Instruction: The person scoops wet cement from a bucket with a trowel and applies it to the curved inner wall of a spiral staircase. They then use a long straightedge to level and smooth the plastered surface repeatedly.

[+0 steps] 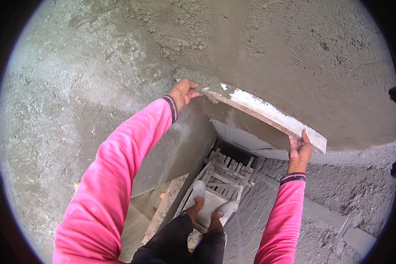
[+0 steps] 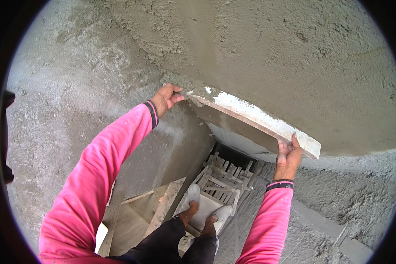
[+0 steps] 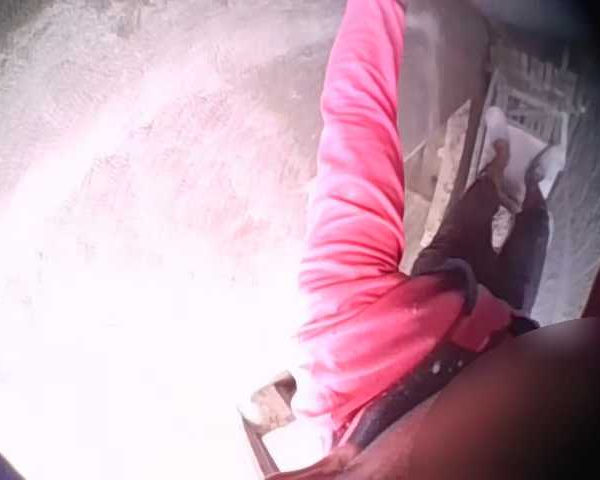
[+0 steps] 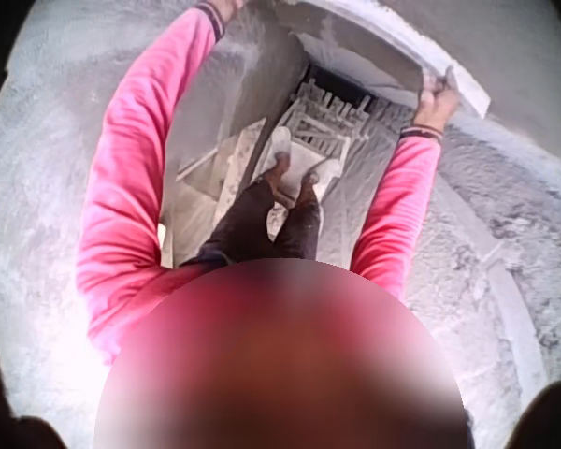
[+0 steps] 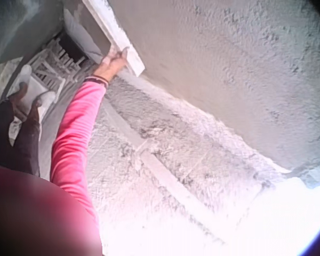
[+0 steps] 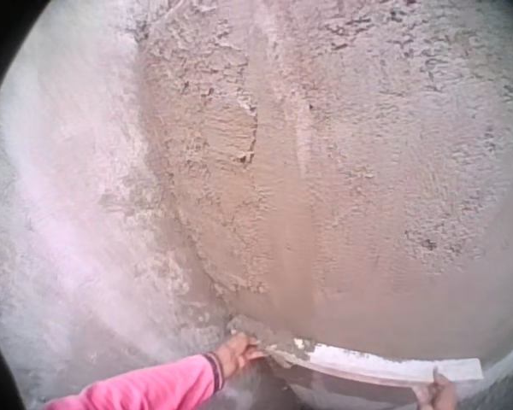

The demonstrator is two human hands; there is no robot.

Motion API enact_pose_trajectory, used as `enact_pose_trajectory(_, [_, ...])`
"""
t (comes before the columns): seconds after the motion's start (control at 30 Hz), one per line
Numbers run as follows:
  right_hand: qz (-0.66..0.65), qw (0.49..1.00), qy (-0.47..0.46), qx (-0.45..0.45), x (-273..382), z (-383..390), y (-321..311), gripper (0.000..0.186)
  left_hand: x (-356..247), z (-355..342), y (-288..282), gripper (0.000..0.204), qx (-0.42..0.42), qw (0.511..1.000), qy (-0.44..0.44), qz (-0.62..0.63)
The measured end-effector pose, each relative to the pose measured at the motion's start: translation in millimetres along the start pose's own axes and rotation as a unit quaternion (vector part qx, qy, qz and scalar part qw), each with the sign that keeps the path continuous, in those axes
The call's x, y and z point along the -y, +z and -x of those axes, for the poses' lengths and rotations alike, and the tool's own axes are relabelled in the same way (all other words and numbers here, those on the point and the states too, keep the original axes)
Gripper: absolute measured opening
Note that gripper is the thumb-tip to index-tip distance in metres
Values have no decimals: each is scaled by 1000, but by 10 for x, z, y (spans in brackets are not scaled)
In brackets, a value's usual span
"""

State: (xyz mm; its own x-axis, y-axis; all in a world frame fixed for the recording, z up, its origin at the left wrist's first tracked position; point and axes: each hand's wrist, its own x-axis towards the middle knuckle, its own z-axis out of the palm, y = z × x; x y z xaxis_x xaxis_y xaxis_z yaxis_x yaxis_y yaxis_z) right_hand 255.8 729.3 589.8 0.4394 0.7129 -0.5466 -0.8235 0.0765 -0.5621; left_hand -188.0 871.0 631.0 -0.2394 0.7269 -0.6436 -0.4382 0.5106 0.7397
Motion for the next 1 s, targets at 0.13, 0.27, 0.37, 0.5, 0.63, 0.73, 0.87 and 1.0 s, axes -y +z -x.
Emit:
enact_pose_trajectory(0.13, [12, 999, -15, 29, 197, 262, 68, 49, -75, 291, -22, 27, 68, 997, 20, 27])
enact_pose_trajectory(0.27, [-15, 998, 5, 65, 470, 742, -167, 53, -82, 641, 44, 24, 74, 996, 45, 33])
enact_pose_trajectory(0.37, [-28, 997, -29, 58, 625, 1220, -543, 50, 115, 981, 70, 27, 129, 991, 25, 24])
enact_pose_trajectory(0.5, [-31, 995, -89, -30, 873, 2069, -1180, 51, 612, 1490, 133, 22, 174, 985, -12, 6])
enact_pose_trajectory(0.63, [-46, 981, -133, -134, 1025, 3124, -1979, 49, 1305, 2163, 54, 28, 205, 977, -56, -29])
enact_pose_trajectory(0.73, [-70, 966, -166, -184, 983, 3978, -2679, 46, 1751, 2633, -21, 32, 248, 961, -92, -85])
enact_pose_trajectory(0.87, [-121, 931, -222, -263, 806, 5211, -3549, 45, 2387, 3299, -90, 35, 332, 917, -151, -161])
enact_pose_trajectory(1.0, [-156, 883, -280, -342, 521, 6512, -4177, 46, 2961, 3952, -210, 43, 412, 843, -230, -260])
